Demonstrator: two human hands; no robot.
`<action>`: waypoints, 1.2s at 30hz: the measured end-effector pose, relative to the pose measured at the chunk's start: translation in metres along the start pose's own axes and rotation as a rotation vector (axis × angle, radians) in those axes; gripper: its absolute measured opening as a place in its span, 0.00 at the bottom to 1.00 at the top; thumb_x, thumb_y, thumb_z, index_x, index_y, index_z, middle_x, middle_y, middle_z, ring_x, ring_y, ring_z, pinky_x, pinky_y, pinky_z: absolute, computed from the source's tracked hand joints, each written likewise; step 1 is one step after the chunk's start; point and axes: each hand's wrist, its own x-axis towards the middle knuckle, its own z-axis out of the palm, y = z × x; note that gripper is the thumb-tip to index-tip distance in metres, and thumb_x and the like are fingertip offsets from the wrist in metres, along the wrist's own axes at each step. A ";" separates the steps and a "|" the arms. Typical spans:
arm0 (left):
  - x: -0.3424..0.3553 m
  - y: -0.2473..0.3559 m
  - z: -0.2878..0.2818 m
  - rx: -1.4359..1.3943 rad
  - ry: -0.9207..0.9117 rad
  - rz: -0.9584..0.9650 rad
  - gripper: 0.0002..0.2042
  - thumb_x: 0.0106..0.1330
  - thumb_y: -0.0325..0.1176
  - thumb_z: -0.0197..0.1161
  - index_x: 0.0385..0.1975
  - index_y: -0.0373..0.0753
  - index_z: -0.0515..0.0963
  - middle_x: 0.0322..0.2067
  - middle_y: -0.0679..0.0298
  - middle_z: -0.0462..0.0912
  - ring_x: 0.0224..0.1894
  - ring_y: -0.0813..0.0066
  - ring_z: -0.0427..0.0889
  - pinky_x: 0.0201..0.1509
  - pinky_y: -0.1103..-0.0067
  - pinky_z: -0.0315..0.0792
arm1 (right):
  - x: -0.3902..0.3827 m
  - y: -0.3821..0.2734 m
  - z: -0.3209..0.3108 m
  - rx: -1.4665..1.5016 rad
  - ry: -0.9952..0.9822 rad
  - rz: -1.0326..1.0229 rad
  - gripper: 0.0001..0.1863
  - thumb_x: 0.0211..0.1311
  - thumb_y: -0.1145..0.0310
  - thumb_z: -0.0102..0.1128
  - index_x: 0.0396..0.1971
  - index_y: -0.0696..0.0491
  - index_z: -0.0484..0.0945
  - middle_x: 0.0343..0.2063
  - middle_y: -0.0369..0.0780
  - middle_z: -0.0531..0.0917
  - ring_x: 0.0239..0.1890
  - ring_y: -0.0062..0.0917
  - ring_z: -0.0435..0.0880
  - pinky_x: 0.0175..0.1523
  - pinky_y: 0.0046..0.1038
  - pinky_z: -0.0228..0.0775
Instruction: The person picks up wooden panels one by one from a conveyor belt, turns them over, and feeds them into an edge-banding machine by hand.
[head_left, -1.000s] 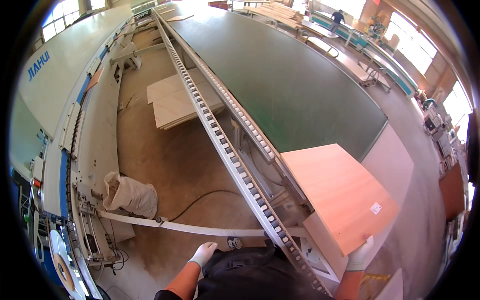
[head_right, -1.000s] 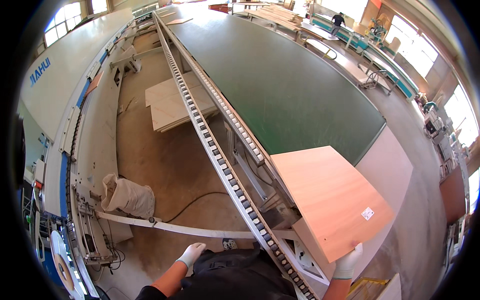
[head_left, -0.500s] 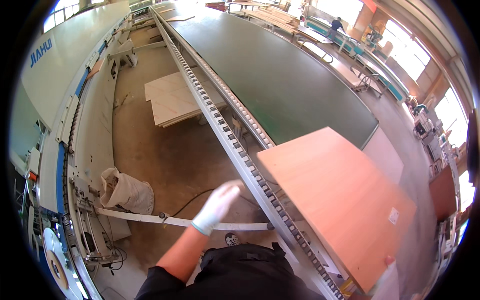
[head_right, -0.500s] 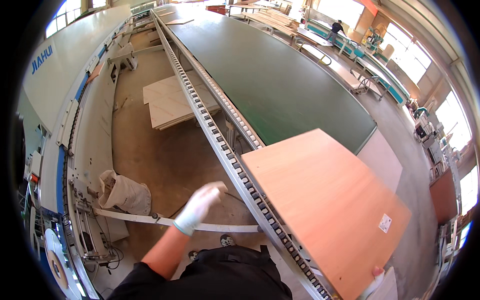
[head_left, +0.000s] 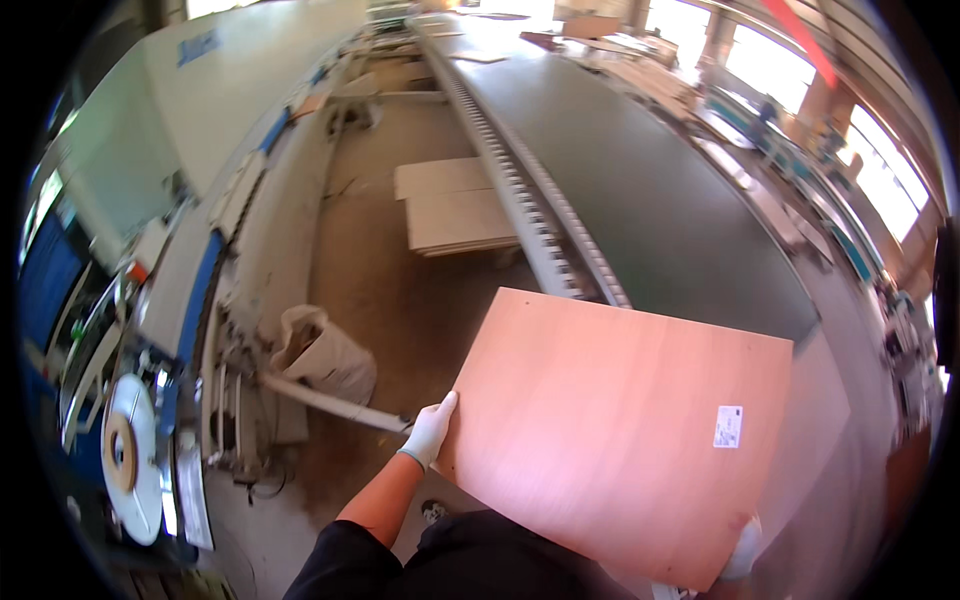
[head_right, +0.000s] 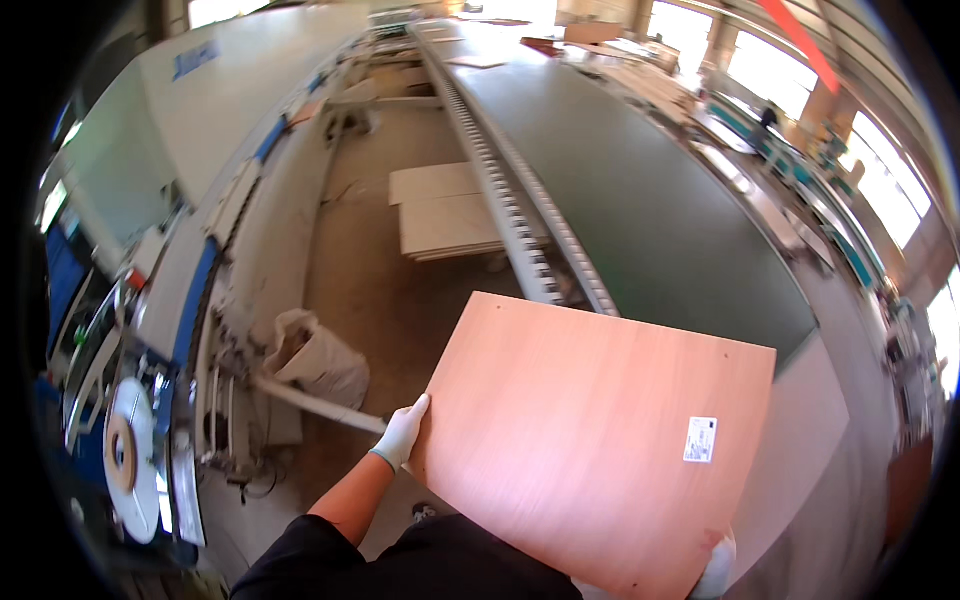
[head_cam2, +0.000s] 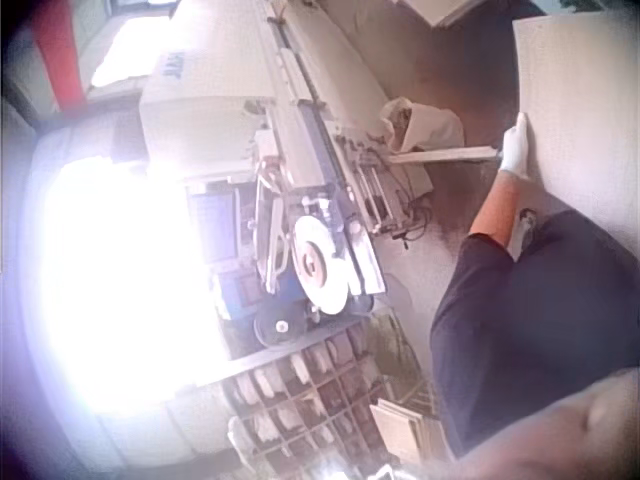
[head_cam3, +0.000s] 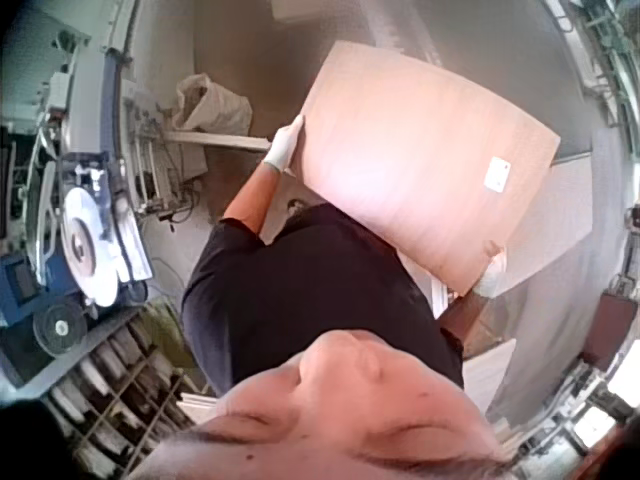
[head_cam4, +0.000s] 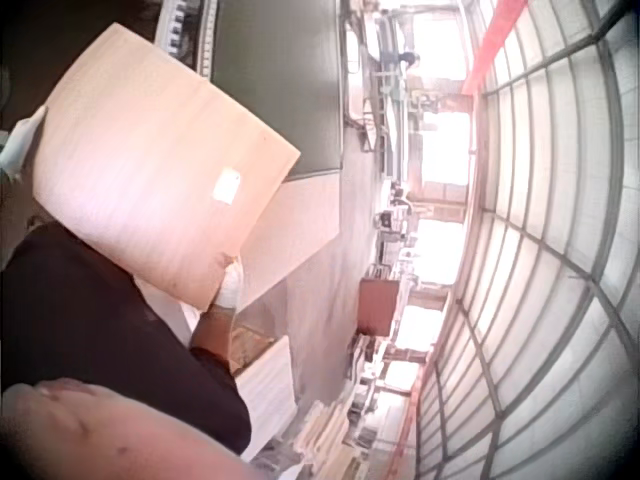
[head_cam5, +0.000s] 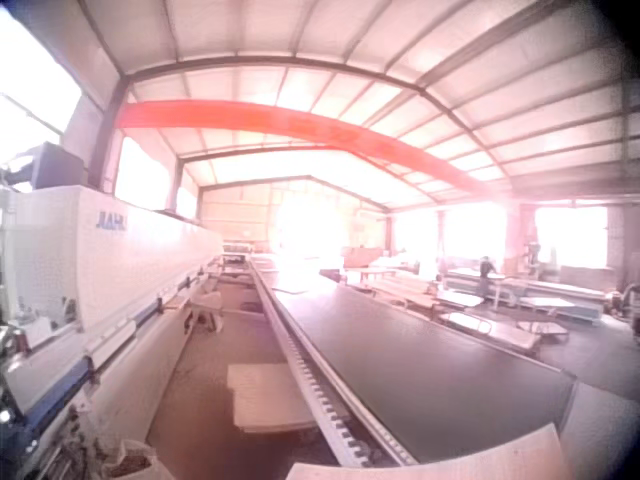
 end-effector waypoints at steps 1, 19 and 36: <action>-0.005 -0.004 -0.010 -0.034 0.013 -0.003 0.28 0.68 0.53 0.55 0.43 0.25 0.79 0.39 0.57 0.84 0.37 0.71 0.82 0.44 0.73 0.75 | 0.003 -0.025 0.065 -0.027 -0.099 -0.024 0.29 0.63 0.59 0.57 0.59 0.60 0.65 0.51 0.47 0.77 0.50 0.35 0.79 0.51 0.36 0.76; -0.282 -0.243 -0.304 -0.848 1.117 0.098 0.21 0.68 0.42 0.46 0.42 0.29 0.78 0.41 0.57 0.81 0.41 0.67 0.78 0.49 0.71 0.70 | 0.126 0.254 0.357 -0.324 -1.017 0.470 0.16 0.65 0.71 0.54 0.50 0.62 0.74 0.45 0.40 0.81 0.47 0.25 0.80 0.54 0.28 0.72; -0.329 -0.191 -0.409 0.224 1.331 0.021 0.21 0.67 0.44 0.51 0.45 0.32 0.79 0.44 0.46 0.82 0.49 0.52 0.80 0.52 0.68 0.71 | 0.038 0.337 0.390 -0.358 -0.822 0.654 0.21 0.65 0.69 0.40 0.56 0.58 0.69 0.53 0.46 0.75 0.56 0.39 0.75 0.61 0.43 0.67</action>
